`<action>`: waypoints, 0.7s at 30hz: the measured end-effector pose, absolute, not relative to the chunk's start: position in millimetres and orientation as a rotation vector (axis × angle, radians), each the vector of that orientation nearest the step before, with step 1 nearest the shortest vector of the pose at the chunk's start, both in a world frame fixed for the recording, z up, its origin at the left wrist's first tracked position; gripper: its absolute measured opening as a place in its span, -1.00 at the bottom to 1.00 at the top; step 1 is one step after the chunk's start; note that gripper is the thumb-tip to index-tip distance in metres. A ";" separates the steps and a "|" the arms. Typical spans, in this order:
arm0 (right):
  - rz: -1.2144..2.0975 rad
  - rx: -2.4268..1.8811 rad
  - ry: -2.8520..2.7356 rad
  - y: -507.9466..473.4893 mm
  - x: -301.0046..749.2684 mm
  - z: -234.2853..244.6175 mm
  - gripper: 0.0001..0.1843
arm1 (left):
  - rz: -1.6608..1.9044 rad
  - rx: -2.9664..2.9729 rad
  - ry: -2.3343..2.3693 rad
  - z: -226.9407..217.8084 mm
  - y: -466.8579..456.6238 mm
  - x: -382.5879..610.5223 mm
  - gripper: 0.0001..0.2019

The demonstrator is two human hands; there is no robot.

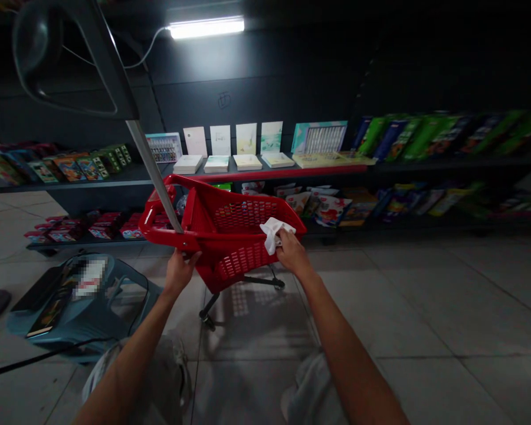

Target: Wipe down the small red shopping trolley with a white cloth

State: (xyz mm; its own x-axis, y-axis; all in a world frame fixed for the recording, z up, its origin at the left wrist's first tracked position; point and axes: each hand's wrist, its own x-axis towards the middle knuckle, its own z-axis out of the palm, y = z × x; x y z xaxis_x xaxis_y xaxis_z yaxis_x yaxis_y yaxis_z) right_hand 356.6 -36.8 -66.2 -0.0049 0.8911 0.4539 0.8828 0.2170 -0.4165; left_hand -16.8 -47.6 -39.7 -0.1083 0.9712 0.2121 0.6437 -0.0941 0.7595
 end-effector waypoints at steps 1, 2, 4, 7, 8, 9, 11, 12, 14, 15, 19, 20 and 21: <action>0.026 -1.624 -1.862 -38.7 359.4 -67.1 -0.45 | 1.074 1.760 1.764 -41.0 -47.1 -17.3 -0.58; 0.041 -1.616 -1.863 -40.7 362.3 -67.4 -0.42 | 1.084 1.762 1.760 -42.2 -46.9 -17.8 -0.59; 0.088 -1.628 -1.847 -45.1 368.5 -65.6 -0.40 | 1.104 1.774 1.728 -44.5 -46.8 -19.3 -0.60; 0.164 -1.678 -1.802 -50.3 379.8 -60.1 -0.42 | 1.128 1.817 1.652 -46.2 -46.9 -22.7 -0.61; 0.180 -1.704 -1.786 -51.2 384.0 -58.4 -0.44 | 1.126 1.827 1.640 -46.2 -47.1 -24.0 -0.61; 0.191 -1.732 -1.771 -51.7 388.2 -57.2 -0.45 | 1.118 1.833 1.634 -45.9 -47.4 -25.3 -0.62; 0.205 -1.786 -1.744 -51.0 395.8 -56.1 -0.48 | 1.091 1.849 1.627 -44.8 -48.4 -27.4 -0.65; 0.211 -1.808 -1.730 -49.9 398.5 -56.1 -0.49 | 1.074 1.862 1.623 -44.1 -49.2 -28.2 -0.67; 0.205 -1.829 -1.696 -46.6 400.2 -56.0 -0.51 | 1.033 1.896 1.634 -42.9 -51.0 -29.2 -0.71; 0.184 -1.829 -1.678 -44.6 398.4 -55.7 -0.52 | 1.012 1.911 1.652 -42.5 -51.8 -29.5 -0.71; 0.040 -1.869 -1.612 -39.3 368.5 -49.8 -0.60 | 0.944 1.937 1.734 -41.8 -53.6 -30.0 -0.70; 0.010 -1.874 -1.625 -39.3 355.3 -47.5 -0.64 | 0.940 1.937 1.741 -41.8 -53.7 -30.0 -0.70; -0.012 -1.864 -1.652 -39.8 340.2 -45.2 -0.68 | 0.938 1.938 1.743 -42.0 -53.7 -29.8 -0.70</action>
State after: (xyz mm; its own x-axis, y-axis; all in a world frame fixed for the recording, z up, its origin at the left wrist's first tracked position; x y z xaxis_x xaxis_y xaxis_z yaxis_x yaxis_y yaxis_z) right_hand 340.2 -39.8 -45.2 0.2102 0.8882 0.4086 0.8942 -0.0058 -0.4475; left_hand -29.8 -53.7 -42.0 0.0139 0.9733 0.2290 0.7273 -0.1670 0.6657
